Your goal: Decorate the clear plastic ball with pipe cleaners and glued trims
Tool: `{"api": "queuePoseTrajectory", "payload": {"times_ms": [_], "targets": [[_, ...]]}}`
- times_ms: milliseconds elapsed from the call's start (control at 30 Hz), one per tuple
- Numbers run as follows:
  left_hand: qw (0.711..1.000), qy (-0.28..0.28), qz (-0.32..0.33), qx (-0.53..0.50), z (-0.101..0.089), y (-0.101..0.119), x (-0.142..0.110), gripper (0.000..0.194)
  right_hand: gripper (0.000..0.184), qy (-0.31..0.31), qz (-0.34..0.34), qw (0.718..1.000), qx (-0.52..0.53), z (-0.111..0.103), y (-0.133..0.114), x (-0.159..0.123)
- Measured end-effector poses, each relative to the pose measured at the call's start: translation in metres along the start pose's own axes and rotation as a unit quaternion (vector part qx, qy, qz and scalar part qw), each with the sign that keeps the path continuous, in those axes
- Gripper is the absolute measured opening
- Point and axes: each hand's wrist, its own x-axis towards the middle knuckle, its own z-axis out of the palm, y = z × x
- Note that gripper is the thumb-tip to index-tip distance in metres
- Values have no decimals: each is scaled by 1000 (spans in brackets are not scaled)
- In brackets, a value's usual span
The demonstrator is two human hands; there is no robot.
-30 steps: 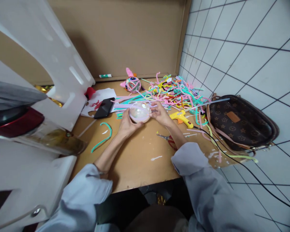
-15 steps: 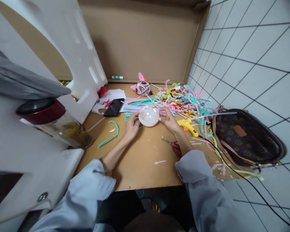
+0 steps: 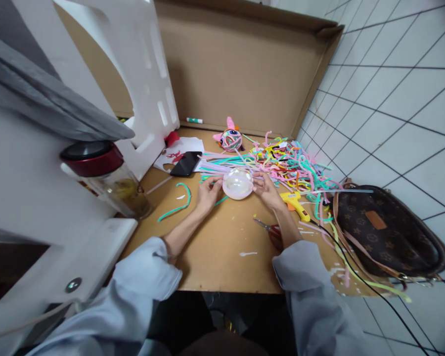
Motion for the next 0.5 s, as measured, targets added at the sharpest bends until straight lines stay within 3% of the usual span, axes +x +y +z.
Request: {"api": "queuePoseTrajectory", "payload": {"times_ms": [333,500], "targets": [[995,-7,-33,-91,-2,5,4,43,47,-25,-8,1000,2,-3,-1,-2],[984,-64,-85,-143,-12,10,12,50,47,-38,-9,999,28,-7,1,-1]]}}
